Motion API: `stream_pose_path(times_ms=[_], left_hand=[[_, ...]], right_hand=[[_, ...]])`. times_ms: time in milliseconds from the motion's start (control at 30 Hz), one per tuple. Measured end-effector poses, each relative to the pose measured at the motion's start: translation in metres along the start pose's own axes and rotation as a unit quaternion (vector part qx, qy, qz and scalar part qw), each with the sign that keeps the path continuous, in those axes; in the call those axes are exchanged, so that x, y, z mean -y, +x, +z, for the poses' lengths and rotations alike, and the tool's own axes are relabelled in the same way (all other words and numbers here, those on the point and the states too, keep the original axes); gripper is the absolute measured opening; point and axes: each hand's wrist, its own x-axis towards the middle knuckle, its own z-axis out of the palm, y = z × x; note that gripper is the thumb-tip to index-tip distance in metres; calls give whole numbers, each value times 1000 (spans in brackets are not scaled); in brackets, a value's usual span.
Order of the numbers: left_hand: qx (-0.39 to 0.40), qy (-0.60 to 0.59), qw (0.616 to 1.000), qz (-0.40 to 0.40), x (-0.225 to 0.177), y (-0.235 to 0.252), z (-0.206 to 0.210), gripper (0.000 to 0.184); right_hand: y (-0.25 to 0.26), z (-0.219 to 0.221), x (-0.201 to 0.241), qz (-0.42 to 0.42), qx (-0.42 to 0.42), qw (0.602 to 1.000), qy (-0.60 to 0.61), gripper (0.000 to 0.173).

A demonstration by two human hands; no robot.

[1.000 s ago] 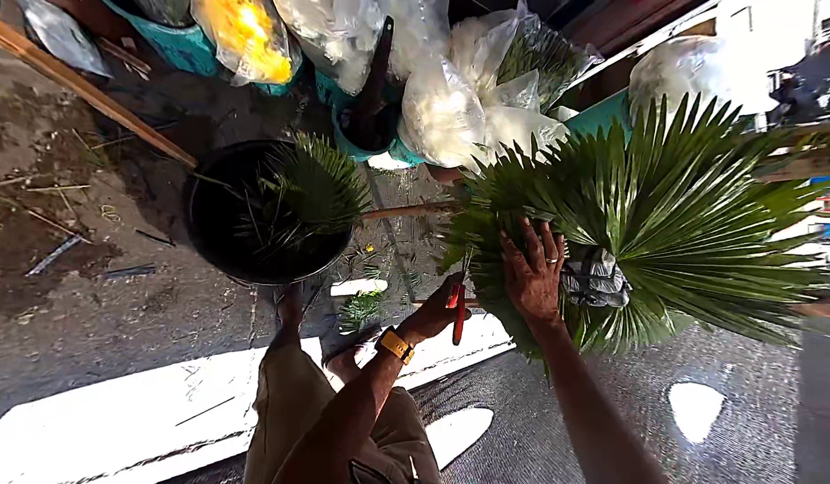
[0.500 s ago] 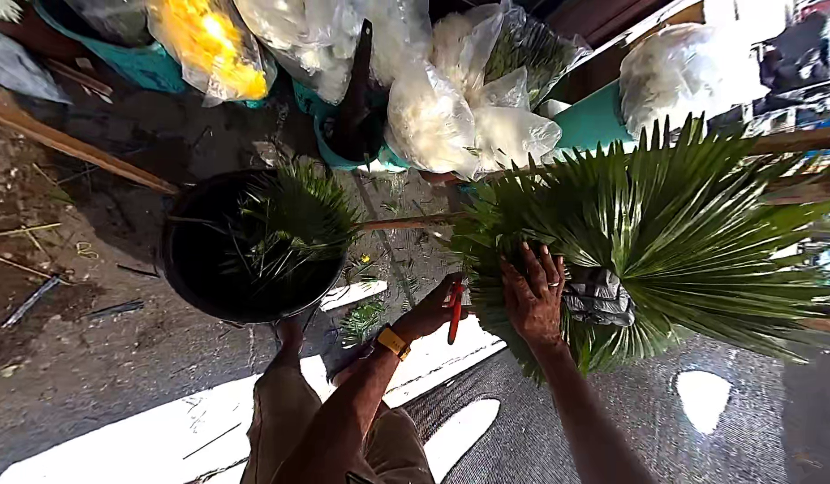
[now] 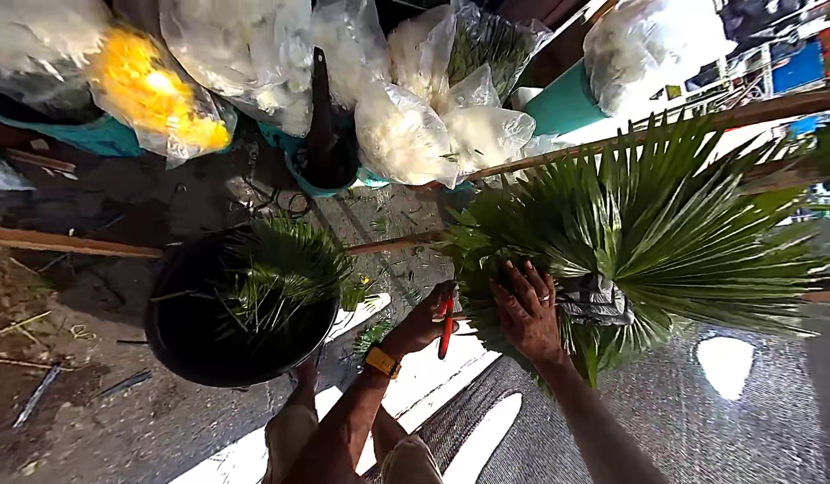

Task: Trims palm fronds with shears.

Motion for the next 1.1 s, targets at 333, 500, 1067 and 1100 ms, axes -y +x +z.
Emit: stream_pose_path(times_ms=[333, 500, 1067, 1100], left_hand=[[9, 42, 999, -18, -5, -14, -19, 89], [-24, 120, 992, 8, -44, 20, -42, 56], [63, 317, 944, -73, -105, 44, -117, 62], [82, 316, 941, -82, -107, 44, -118, 70]], right_hand=[[-2, -2, 1, 16, 20, 1000, 1, 36], [-2, -3, 3, 22, 17, 999, 16, 36], [-3, 0, 3, 27, 8, 999, 33, 36], [-2, 0, 2, 26, 8, 999, 33, 37]])
